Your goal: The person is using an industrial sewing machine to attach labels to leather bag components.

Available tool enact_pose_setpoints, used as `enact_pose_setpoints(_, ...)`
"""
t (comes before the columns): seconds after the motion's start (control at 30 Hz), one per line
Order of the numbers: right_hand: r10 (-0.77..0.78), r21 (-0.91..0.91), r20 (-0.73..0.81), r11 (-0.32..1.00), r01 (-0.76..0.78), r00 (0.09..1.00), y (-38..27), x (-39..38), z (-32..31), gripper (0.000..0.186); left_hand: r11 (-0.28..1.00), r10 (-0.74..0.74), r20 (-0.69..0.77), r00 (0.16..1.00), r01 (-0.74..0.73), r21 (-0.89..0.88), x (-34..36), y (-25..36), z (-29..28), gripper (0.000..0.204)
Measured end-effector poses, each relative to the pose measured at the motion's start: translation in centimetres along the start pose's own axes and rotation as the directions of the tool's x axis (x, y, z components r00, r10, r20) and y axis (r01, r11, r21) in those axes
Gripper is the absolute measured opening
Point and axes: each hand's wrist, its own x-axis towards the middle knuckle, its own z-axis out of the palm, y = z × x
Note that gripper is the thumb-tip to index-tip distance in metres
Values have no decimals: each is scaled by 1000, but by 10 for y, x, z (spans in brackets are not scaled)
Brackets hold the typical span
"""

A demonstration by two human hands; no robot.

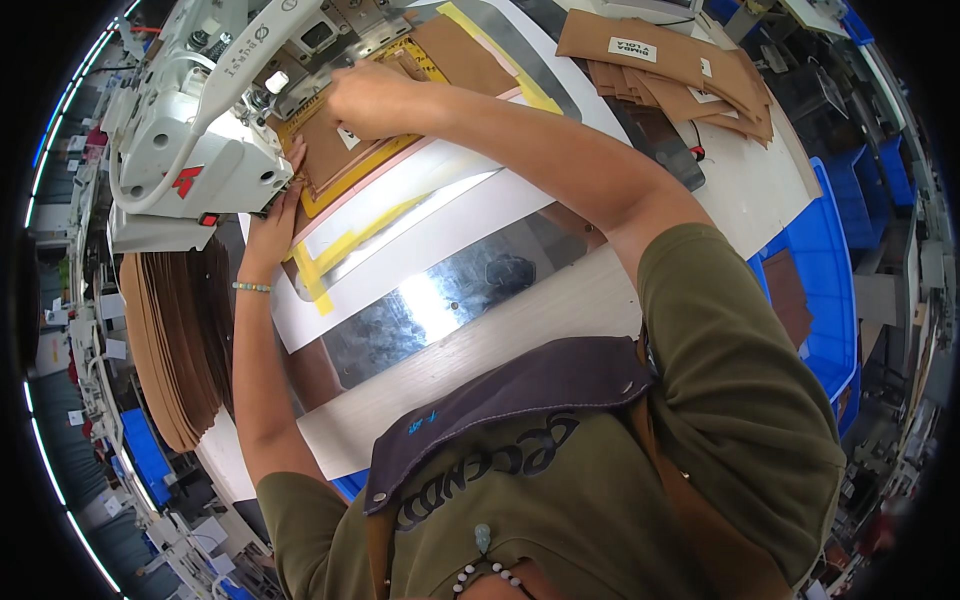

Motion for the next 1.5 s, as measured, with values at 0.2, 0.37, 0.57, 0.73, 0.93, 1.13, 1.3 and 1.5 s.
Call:
enact_pose_setpoints(0.2,-147,263,-150,947,183,978,-5,-19,39,33,999,-23,15,1000,23,-39,14,-9,4,34)
enact_pose_setpoints(0.37,-256,309,-100,911,275,961,-22,-10,41,49,983,-96,-112,989,77,-167,-6,-62,-3,31)
enact_pose_setpoints(0.57,-284,347,-148,882,319,947,-11,-18,45,49,995,55,-16,998,-54,79,27,-19,6,32)
enact_pose_setpoints(0.73,-289,363,-141,875,321,947,-16,-16,45,48,965,84,8,996,-83,248,20,-21,0,35)
enact_pose_setpoints(0.93,-243,405,-126,872,274,962,-18,-15,43,45,936,95,73,993,-114,332,27,-24,-2,38)
enact_pose_setpoints(1.13,-250,368,-116,888,275,961,-16,-16,42,43,969,89,58,994,-100,228,28,-42,-6,37)
enact_pose_setpoints(1.3,-249,378,-123,883,277,961,-16,-15,45,41,981,81,29,996,-85,173,10,-77,-13,38)
enact_pose_setpoints(1.5,-268,320,-136,899,299,954,-13,-10,47,39,941,88,50,995,-99,324,6,-106,-15,42)
